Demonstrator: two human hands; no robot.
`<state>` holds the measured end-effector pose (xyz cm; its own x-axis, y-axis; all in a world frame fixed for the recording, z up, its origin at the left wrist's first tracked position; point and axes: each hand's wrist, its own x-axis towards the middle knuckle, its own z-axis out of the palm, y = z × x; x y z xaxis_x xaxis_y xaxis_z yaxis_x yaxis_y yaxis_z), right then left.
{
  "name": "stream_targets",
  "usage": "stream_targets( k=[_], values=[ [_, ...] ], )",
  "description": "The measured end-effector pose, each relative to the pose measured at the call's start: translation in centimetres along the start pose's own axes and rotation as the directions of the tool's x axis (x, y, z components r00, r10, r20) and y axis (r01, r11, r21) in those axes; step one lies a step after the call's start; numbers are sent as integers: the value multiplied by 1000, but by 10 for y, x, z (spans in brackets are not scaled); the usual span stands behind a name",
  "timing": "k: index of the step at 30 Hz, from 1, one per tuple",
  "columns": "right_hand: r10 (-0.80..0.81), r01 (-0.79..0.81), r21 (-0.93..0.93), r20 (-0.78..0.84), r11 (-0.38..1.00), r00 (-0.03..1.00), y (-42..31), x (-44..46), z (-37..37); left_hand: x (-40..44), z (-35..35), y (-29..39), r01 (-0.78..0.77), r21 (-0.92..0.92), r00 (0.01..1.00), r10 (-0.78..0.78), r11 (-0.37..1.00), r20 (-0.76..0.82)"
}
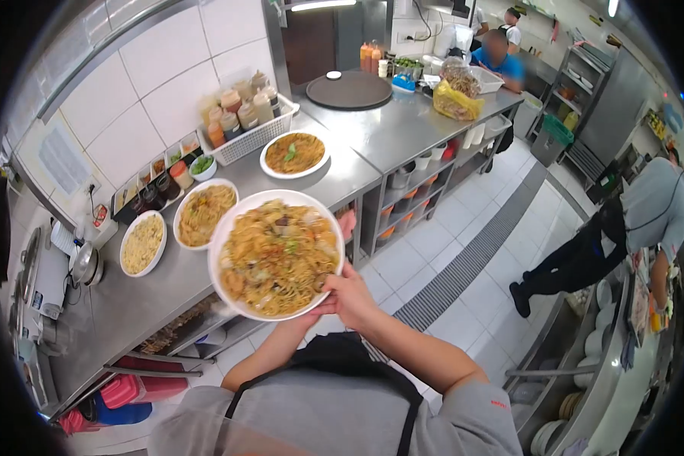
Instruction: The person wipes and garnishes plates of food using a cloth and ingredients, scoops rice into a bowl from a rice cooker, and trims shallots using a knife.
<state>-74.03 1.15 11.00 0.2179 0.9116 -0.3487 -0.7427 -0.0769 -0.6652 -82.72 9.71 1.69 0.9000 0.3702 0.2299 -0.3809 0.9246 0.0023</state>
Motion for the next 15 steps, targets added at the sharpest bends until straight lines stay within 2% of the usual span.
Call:
stream_targets(
  k=[1,3,4,5,6,7,8,10,11,12,14,15],
  values=[
    [-58,57,-33,-48,998,997,-17,5,-19,15,-1,-10,1,14,1000,-1,1000,8],
    [-150,139,-86,-135,987,979,-51,17,-58,36,1,-34,-86,52,983,93,995,-156],
    [-158,147,-87,-132,985,979,-65,25,-78,51,-3,-39,-82,55,985,89,995,-149],
    [-201,186,-102,-162,977,966,-78,36,-99,65,-7,-40,-31,61,938,50,998,-343],
    [-239,219,-121,-189,968,952,-92,48,-117,82,-11,-37,14,56,851,18,998,-525],
    [-238,218,-111,-212,970,948,-107,60,-134,103,-14,-32,51,10,849,-38,999,-527],
    [-247,226,-119,-198,967,949,-123,75,-150,127,-17,-25,45,18,857,-29,999,-514],
    [-225,225,-25,-229,974,947,-151,102,-184,173,-23,-15,179,169,819,-52,969,-571],
    [-284,285,-34,-245,958,927,-162,123,-200,210,-24,-5,170,173,838,-49,970,-544],
    [-216,213,-40,-273,976,937,-187,129,-202,245,-28,7,122,190,855,-6,974,-519],
    [-196,209,13,-289,978,937,-225,161,-229,263,-39,16,35,199,820,86,979,-566],
    [-184,197,21,-275,980,944,-247,180,-237,287,-34,22,-2,289,840,158,957,-519]
  ],
)
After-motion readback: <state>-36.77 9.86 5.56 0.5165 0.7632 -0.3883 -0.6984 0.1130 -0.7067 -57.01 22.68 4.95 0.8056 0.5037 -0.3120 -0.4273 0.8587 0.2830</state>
